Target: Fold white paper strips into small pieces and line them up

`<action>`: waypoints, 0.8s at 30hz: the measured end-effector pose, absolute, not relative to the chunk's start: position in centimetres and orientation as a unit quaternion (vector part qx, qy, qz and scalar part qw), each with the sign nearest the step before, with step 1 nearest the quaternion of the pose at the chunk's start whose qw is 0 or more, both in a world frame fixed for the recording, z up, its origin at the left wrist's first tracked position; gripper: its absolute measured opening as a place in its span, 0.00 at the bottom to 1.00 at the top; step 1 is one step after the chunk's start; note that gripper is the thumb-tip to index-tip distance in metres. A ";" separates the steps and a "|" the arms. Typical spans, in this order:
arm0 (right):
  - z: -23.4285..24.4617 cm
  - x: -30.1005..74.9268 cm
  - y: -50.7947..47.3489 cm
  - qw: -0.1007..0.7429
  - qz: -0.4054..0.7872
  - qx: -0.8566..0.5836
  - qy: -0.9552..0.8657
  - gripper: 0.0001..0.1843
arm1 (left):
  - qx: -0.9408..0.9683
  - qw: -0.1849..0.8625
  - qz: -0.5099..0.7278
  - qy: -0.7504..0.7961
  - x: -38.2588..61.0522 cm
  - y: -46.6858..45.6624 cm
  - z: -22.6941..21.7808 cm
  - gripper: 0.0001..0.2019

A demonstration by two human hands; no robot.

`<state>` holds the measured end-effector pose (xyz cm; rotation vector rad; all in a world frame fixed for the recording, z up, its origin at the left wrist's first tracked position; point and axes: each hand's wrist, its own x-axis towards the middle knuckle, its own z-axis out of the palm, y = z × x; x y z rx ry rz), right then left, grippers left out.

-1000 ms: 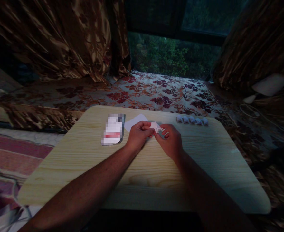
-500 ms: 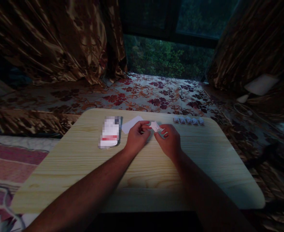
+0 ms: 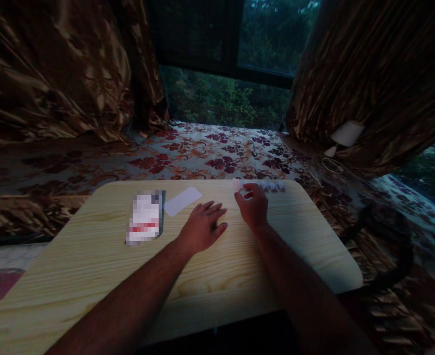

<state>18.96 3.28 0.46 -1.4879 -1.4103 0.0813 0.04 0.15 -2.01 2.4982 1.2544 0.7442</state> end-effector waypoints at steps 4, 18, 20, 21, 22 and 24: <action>0.7 19.9 4.0 0.514 0.053 -0.648 -0.559 0.14 | 0.863 0.109 0.247 0.428 0.0 0.3 -2.1 0.23; 0.1 36.1 5.9 0.351 -0.042 -0.820 -0.450 0.17 | 0.870 0.081 0.237 0.425 -0.1 1.1 -2.9 0.24; -0.1 37.9 6.4 0.335 -0.033 -0.836 -0.434 0.17 | 0.868 0.087 0.244 0.424 -0.1 1.1 -2.8 0.24; -0.2 38.6 6.6 0.329 -0.030 -0.839 -0.432 0.17 | 0.867 0.089 0.246 0.423 -0.1 1.1 -2.8 0.24; -0.2 39.1 6.8 0.323 -0.028 -0.842 -0.431 0.17 | 0.867 0.089 0.247 0.423 -0.1 1.1 -2.8 0.24; -0.3 39.8 7.2 0.313 -0.020 -0.845 -0.433 0.17 | 0.869 0.080 0.242 0.424 -0.1 1.2 -2.8 0.24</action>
